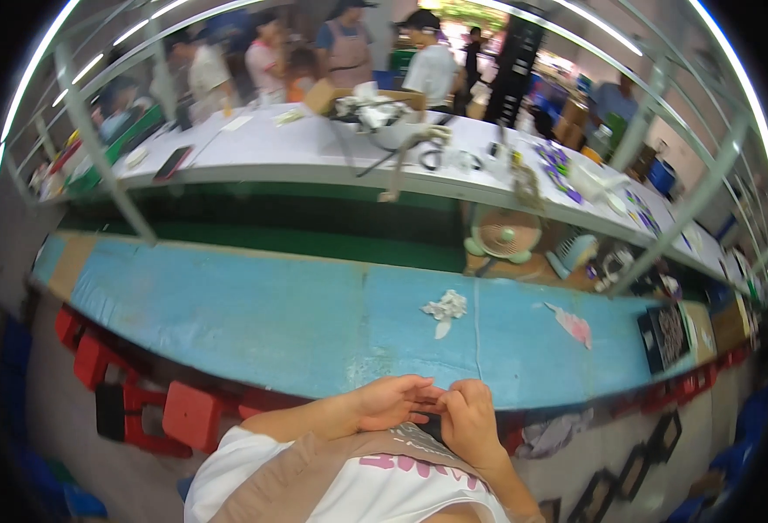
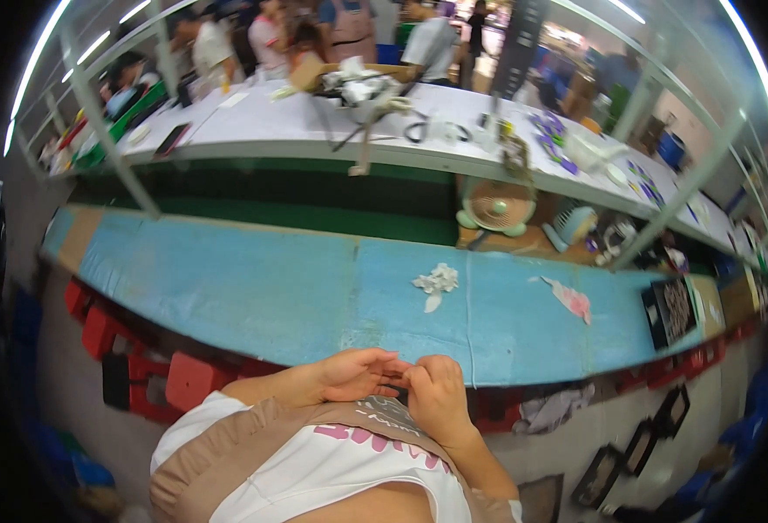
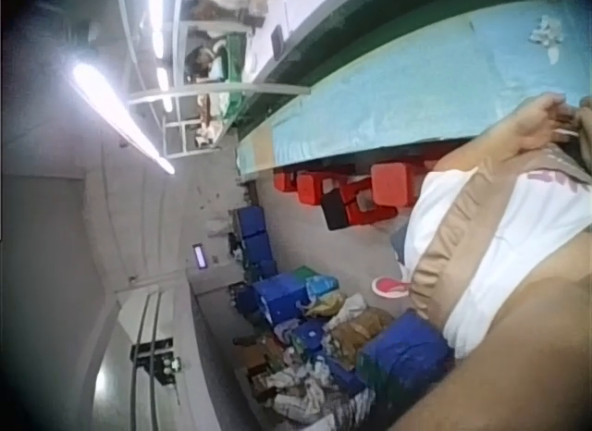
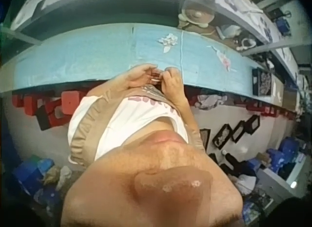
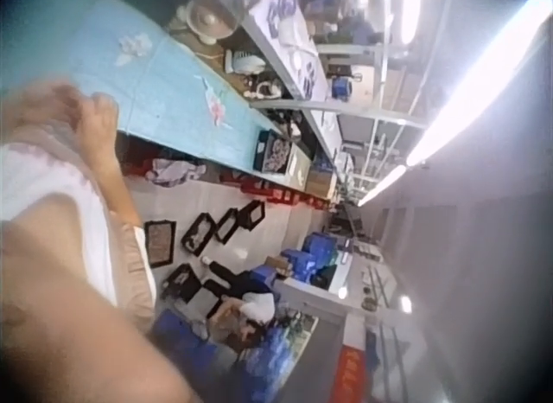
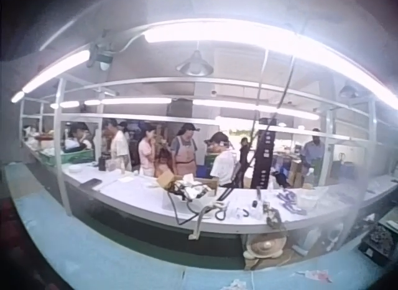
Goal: The person assembles small purple and green plastic toy components by hand at a factory workbench, fitting plastic parts together to form a housing.
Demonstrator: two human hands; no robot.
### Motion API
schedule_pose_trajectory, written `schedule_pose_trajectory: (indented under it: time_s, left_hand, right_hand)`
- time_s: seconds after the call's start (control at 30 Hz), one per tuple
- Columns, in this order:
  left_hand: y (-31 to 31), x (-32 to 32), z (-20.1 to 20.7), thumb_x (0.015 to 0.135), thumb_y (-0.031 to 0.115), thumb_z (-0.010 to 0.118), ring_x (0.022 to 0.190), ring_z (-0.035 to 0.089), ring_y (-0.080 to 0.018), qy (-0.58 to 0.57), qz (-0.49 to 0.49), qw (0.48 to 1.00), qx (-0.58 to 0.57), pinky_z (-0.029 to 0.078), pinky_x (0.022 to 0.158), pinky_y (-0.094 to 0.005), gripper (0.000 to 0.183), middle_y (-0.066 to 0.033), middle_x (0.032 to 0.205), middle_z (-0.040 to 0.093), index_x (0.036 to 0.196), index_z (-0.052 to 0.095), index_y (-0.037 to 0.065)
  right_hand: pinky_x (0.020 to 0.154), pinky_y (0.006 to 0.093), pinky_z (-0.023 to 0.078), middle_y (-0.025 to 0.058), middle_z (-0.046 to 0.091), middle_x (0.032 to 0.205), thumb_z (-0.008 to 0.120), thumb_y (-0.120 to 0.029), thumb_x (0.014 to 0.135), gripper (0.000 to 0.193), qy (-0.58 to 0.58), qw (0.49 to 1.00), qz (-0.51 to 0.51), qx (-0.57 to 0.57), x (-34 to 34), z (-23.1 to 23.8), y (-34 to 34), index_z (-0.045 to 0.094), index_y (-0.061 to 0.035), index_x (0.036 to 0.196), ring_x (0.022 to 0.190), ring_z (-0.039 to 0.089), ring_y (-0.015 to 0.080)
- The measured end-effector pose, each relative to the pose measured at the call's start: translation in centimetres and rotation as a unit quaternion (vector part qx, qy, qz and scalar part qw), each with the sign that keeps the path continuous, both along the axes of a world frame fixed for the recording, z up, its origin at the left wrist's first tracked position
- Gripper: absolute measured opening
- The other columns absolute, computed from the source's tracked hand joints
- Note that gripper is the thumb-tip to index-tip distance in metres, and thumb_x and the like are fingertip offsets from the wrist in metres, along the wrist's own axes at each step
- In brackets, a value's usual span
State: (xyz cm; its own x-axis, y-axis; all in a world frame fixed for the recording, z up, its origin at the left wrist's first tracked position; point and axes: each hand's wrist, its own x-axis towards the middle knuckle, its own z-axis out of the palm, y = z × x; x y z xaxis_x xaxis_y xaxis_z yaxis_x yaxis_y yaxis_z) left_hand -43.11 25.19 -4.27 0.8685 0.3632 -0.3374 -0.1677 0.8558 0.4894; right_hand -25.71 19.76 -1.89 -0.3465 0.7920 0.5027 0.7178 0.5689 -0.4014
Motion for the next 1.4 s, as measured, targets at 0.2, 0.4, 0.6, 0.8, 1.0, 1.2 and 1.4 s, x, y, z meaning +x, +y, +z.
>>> schedule_pose_trajectory:
  time_s: [0.2, 0.4, 0.6, 0.8, 1.0, 1.2, 1.4]
  left_hand:
    - [0.0, 1.1, 1.1, 0.088, 0.037, 0.043, 0.105, 0.046, -0.0166, 0.012, -0.014, 0.999, 0.038, 0.033, 0.088, -0.0329, 0.040, -0.0032, 0.113, 0.053, 0.111, 0.054, 0.006]
    - [-0.9, -0.3, 0.8, 0.087, 0.036, 0.045, 0.103, 0.047, -0.0171, -0.002, 0.080, 0.996, 0.040, 0.033, 0.087, -0.0332, 0.036, -0.0039, 0.110, 0.054, 0.105, 0.056, 0.006]
    - [-1.7, -2.1, 0.9, 0.087, 0.037, 0.046, 0.102, 0.048, -0.0161, 0.013, 0.150, 0.988, 0.030, 0.034, 0.085, -0.0315, 0.039, -0.0047, 0.109, 0.055, 0.105, 0.057, 0.004]
    - [-3.3, -2.6, 1.1, 0.088, 0.038, 0.043, 0.101, 0.047, -0.0149, 0.011, 0.218, 0.975, 0.039, 0.034, 0.084, -0.0298, 0.040, -0.0030, 0.110, 0.055, 0.106, 0.057, 0.004]
    - [-4.2, -2.3, 0.4, 0.086, 0.037, 0.044, 0.100, 0.047, -0.0150, 0.004, 0.260, 0.965, 0.037, 0.032, 0.084, -0.0318, 0.038, -0.0019, 0.108, 0.056, 0.105, 0.058, 0.007]
    - [-4.9, -2.0, 0.8, 0.089, 0.030, 0.039, 0.103, 0.049, -0.0148, -0.010, 0.289, 0.957, -0.027, 0.035, 0.087, -0.0309, 0.037, -0.0042, 0.111, 0.055, 0.111, 0.054, 0.005]
    - [-3.4, -1.1, 1.9, 0.090, 0.031, 0.040, 0.106, 0.046, -0.0141, -0.003, 0.282, 0.959, 0.006, 0.034, 0.086, -0.0292, 0.037, -0.0018, 0.115, 0.052, 0.114, 0.053, 0.006]
  right_hand:
    - [0.071, 0.0414, 0.036, 0.0175, 0.046, 0.083, 0.052, 0.005, 0.070, 0.014, 0.005, 1.000, -0.030, 0.004, 0.2, -0.9, -0.7, 0.046, -0.0025, 0.080, 0.081, 0.045, 0.0345]
    - [0.072, 0.0404, 0.035, 0.0150, 0.046, 0.086, 0.053, 0.004, 0.067, 0.018, -0.010, 1.000, 0.025, 0.009, -1.2, -0.1, 0.8, 0.047, -0.0031, 0.082, 0.083, 0.044, 0.0319]
    - [0.073, 0.0411, 0.034, 0.0146, 0.046, 0.085, 0.053, 0.004, 0.067, 0.017, -0.019, 0.996, 0.092, -0.009, -2.3, -0.5, 2.6, 0.047, -0.0035, 0.081, 0.083, 0.044, 0.0316]
    - [0.072, 0.0408, 0.035, 0.0147, 0.046, 0.084, 0.054, 0.004, 0.068, 0.016, -0.011, 0.987, 0.161, -0.015, -2.7, -0.7, 3.3, 0.047, -0.0038, 0.080, 0.082, 0.044, 0.0320]
    - [0.072, 0.0414, 0.037, 0.0165, 0.046, 0.085, 0.053, 0.004, 0.070, 0.015, -0.005, 0.982, 0.191, 0.004, -3.1, 0.0, 3.9, 0.046, -0.0027, 0.081, 0.083, 0.046, 0.0338]
    - [0.067, 0.0393, 0.037, 0.0143, 0.048, 0.081, 0.055, 0.004, 0.064, 0.019, 0.014, 0.964, 0.264, -0.018, -3.0, 0.3, 6.0, 0.048, -0.0041, 0.080, 0.076, 0.047, 0.0317]
    - [0.062, 0.0363, 0.039, 0.0092, 0.051, 0.076, 0.061, 0.000, 0.064, 0.016, 0.071, 0.983, 0.162, -0.039, -1.4, 0.6, 6.1, 0.053, -0.0061, 0.077, 0.071, 0.050, 0.0269]
